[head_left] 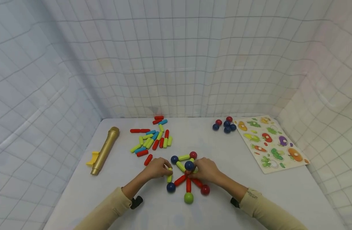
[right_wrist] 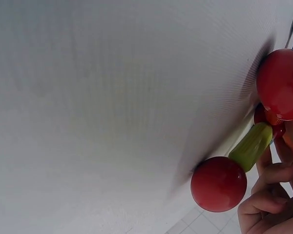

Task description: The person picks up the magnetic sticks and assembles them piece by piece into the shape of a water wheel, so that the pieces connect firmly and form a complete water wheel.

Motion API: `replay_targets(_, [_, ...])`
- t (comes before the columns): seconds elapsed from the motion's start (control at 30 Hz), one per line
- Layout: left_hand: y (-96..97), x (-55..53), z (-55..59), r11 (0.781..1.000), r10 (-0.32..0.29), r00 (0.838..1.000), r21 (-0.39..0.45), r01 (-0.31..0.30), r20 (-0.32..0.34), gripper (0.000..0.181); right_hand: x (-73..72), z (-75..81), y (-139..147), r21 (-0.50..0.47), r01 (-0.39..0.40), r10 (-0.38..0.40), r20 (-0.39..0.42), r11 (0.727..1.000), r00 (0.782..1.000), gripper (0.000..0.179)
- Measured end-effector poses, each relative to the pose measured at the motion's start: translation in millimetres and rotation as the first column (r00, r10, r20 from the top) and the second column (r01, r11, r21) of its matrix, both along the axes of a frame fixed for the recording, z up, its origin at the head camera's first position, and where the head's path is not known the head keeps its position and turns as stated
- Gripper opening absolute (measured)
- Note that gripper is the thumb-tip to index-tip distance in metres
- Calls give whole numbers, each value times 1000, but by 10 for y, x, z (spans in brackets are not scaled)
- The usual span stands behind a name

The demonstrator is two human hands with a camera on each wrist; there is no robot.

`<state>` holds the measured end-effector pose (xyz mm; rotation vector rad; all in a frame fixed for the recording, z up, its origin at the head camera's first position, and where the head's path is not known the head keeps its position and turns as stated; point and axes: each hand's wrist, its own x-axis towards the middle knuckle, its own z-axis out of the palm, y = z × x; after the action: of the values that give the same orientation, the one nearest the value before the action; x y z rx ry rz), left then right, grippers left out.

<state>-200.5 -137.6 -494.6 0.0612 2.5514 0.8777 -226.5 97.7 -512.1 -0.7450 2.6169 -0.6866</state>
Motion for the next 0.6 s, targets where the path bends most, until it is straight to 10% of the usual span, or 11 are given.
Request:
replay_targets(0.3, [57, -156, -86, 992, 120, 992, -31, -118, 34, 57, 34, 30, -34, 7, -50, 50, 6, 999, 999, 28])
replay_targets(0.6, [156, -436, -134, 994, 99, 994, 41, -97, -43, 55, -43, 55, -15, 41, -116, 116, -9, 992, 993, 26])
